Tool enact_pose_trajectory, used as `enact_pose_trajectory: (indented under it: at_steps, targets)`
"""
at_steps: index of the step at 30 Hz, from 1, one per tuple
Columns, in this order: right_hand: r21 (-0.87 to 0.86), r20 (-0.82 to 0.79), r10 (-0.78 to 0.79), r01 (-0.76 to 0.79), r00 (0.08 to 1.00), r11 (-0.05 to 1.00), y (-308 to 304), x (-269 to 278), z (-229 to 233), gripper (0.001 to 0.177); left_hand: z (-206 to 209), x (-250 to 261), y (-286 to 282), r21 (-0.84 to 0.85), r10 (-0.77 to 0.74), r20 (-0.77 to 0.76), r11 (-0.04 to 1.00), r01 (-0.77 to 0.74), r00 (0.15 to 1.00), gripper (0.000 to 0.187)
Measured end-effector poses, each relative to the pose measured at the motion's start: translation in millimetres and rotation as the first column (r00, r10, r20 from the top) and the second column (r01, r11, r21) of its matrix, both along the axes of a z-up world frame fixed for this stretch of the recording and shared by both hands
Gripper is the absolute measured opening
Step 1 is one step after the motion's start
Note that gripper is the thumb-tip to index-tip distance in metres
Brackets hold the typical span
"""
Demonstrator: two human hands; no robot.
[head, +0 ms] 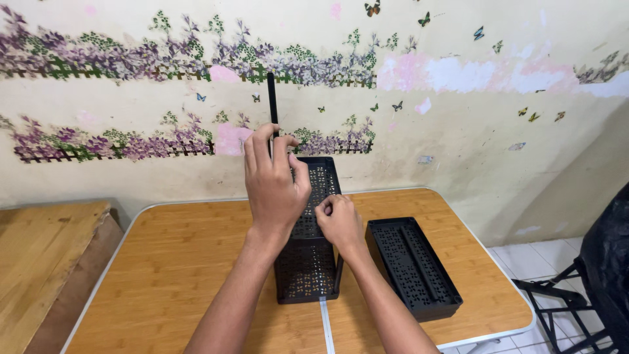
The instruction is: The person assembles a two-tier black plastic storage shelf by inserting vertical support rods into the shelf trays on a wooden table. The person holds the trays steady with one hand while pushing the rods into place with the other.
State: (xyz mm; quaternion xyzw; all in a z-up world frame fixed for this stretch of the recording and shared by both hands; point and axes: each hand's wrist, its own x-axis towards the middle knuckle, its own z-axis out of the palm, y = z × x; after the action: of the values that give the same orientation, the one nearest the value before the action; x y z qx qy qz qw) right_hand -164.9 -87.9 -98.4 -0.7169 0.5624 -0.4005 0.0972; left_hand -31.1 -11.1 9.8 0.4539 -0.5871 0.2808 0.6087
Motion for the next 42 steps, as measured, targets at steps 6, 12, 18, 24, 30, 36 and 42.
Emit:
enact_pose_trajectory:
  at_steps: [6,12,18,24,30,36,42]
  targets:
    - [-0.025,-0.047,-0.003,0.001,0.999,1.000,1,8,-3,0.025,-4,17,8,0.036,0.024,0.000,0.999,-0.024,1.000,0.017]
    - [-0.051,-0.082,-0.016,0.012,0.997,0.999,-4,4,-7,0.025,1,19,0,-0.008,0.138,0.137,0.990,-0.138,0.981,0.019]
    - [-0.016,-0.095,-0.021,0.019,0.995,1.000,-6,6,-4,0.025,-3,19,4,0.044,0.178,0.242,0.980,-0.194,0.954,0.017]
    - [-0.022,-0.092,-0.025,0.023,0.995,1.000,0,7,-3,0.024,-6,15,6,0.085,0.199,0.242,0.971,-0.225,0.950,0.014]
    - [0.012,-0.096,-0.025,0.026,0.995,1.000,3,8,2,0.025,-6,13,13,0.092,0.186,0.265,0.972,-0.216,0.946,0.018]
    - [-0.016,-0.092,-0.015,0.014,0.996,1.000,1,7,-2,0.025,-4,20,14,0.052,0.065,0.216,0.996,-0.078,0.974,0.018]
    - [-0.024,-0.090,-0.014,0.012,0.996,1.000,-1,8,-3,0.025,-3,21,20,0.042,0.063,0.189,0.997,-0.072,0.980,0.020]
